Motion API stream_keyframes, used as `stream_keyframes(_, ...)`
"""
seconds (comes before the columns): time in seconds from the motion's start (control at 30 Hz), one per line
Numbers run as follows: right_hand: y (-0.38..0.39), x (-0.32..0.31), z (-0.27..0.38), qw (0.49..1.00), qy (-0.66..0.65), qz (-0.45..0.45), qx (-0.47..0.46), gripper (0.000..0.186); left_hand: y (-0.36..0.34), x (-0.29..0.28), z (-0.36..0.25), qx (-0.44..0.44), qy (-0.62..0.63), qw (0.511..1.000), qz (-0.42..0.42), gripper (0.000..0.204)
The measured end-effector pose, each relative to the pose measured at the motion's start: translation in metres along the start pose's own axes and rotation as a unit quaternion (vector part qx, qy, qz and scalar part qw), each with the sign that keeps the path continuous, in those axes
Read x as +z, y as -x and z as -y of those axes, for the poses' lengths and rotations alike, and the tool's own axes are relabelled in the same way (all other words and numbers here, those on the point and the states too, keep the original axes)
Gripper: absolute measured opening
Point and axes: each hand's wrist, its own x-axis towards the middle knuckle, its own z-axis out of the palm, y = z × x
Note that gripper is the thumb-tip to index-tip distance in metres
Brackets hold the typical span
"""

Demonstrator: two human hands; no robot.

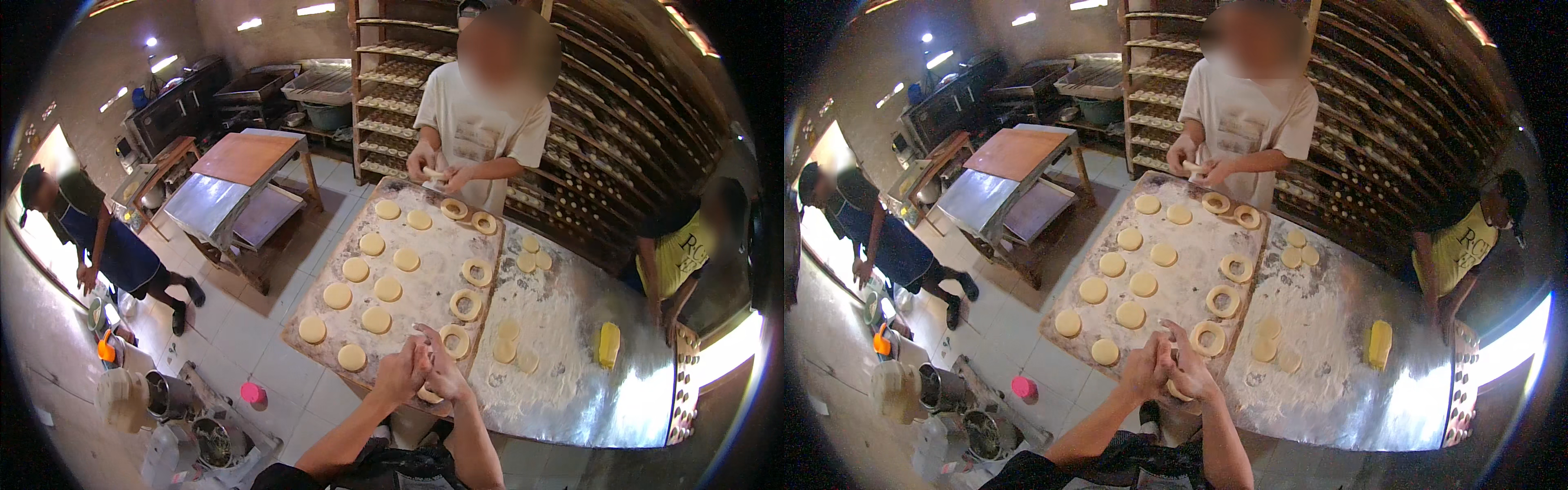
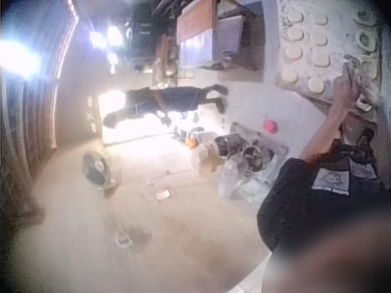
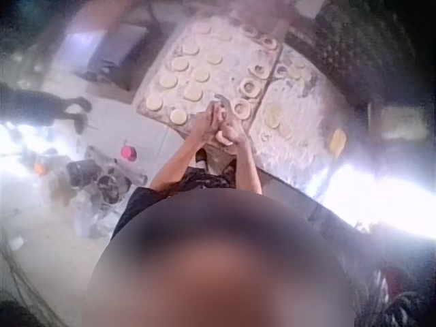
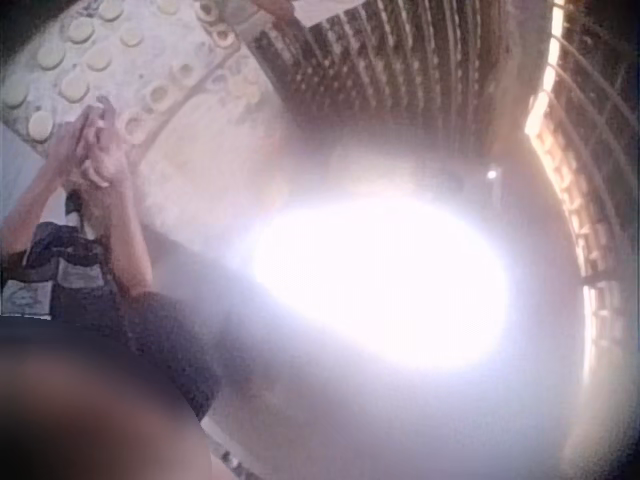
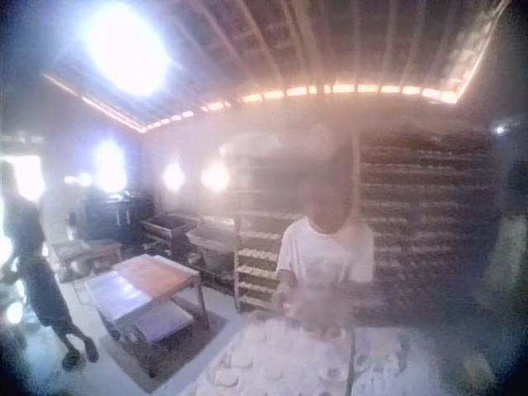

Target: The person shapes small dough pieces into rings by hand and places them on a floured wooden board. Other workers nearby also shape dough and arrange trays on racks.

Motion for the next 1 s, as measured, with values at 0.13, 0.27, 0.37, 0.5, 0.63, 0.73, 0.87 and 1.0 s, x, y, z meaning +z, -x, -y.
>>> stream_keyframes(0.13, -0.004, -0.006, 0.014, 0.915, -0.391, -0.039, 0.094, 0.061, -0.003, -0.014, 0.007, -0.049, -0.004, 0.999, 0.010, 0.033)
stream_keyframes(0.27, -0.019, 0.013, 0.026, 0.989, -0.081, 0.058, 0.106, 0.060, -0.004, -0.016, 0.013, -0.082, 0.000, 0.997, -0.011, 0.033)
stream_keyframes(0.37, -0.042, 0.032, 0.025, 0.996, -0.020, -0.051, 0.068, 0.063, -0.012, -0.020, 0.022, -0.202, 0.028, 0.979, -0.003, 0.040)
stream_keyframes(0.5, -0.041, 0.037, 0.026, 0.944, 0.258, -0.093, 0.185, 0.067, -0.028, -0.043, 0.042, -0.104, -0.353, 0.928, -0.062, 0.058)
stream_keyframes(0.63, -0.025, 0.041, 0.024, 0.875, 0.470, -0.032, 0.111, 0.076, 0.000, -0.057, 0.058, -0.108, -0.363, 0.925, 0.007, 0.068)
stream_keyframes(0.73, -0.023, 0.057, 0.020, 0.827, 0.555, 0.015, 0.086, 0.077, 0.021, -0.052, 0.063, -0.106, -0.364, 0.923, 0.064, 0.076)
stream_keyframes(0.87, -0.021, 0.062, 0.017, 0.828, 0.541, 0.038, 0.139, 0.079, 0.025, -0.048, 0.059, -0.134, -0.339, 0.930, 0.054, 0.080)
stream_keyframes(1.0, 0.008, 0.004, 0.008, 0.878, 0.439, -0.037, 0.186, 0.066, 0.023, -0.044, 0.048, -0.130, -0.342, 0.930, 0.030, 0.078)
